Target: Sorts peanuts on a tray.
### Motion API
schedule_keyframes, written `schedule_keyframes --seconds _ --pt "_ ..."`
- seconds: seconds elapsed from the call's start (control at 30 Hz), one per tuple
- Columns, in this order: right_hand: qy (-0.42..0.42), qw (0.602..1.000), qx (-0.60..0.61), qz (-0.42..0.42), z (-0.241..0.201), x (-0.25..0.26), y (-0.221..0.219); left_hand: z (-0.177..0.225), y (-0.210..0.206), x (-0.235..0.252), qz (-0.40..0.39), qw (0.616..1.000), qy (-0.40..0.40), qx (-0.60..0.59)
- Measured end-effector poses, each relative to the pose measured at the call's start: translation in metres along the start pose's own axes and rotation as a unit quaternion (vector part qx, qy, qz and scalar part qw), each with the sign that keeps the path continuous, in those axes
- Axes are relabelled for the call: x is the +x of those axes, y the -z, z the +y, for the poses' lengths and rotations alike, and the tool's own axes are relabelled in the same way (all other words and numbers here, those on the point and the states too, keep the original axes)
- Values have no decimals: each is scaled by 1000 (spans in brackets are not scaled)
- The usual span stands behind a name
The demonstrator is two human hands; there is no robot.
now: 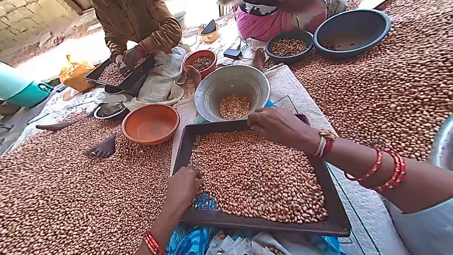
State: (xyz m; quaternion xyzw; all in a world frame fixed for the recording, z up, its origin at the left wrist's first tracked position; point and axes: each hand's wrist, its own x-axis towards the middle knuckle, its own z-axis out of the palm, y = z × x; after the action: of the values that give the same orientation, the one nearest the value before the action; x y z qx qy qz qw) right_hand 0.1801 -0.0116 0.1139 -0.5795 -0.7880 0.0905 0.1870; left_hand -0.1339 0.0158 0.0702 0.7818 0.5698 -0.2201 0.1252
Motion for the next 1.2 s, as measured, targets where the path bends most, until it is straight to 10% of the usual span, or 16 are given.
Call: schedule_keyframes --seconds 0.33,0.4,0.53,0.77,1.07,1.2 --pt "14 949 -12 -315 -36 -12 -36 0 2 6 -83 996 -5 -2" --pt "23 944 -8 -328 -39 -15 -44 -10 11 3 38 994 -57 -81" --pt "40 944 -19 -328 -43 -22 -60 -26 28 10 458 854 -142 -201" --pt "40 936 -39 -347 -50 -23 -63 -10 6 18 155 979 -96 -92" --pt "28 921 -41 -387 -51 -18 -56 11 -9 31 74 996 -43 26" --pt "-35 988 37 -146 -26 -4 -28 8 11 36 21 999 -22 15"
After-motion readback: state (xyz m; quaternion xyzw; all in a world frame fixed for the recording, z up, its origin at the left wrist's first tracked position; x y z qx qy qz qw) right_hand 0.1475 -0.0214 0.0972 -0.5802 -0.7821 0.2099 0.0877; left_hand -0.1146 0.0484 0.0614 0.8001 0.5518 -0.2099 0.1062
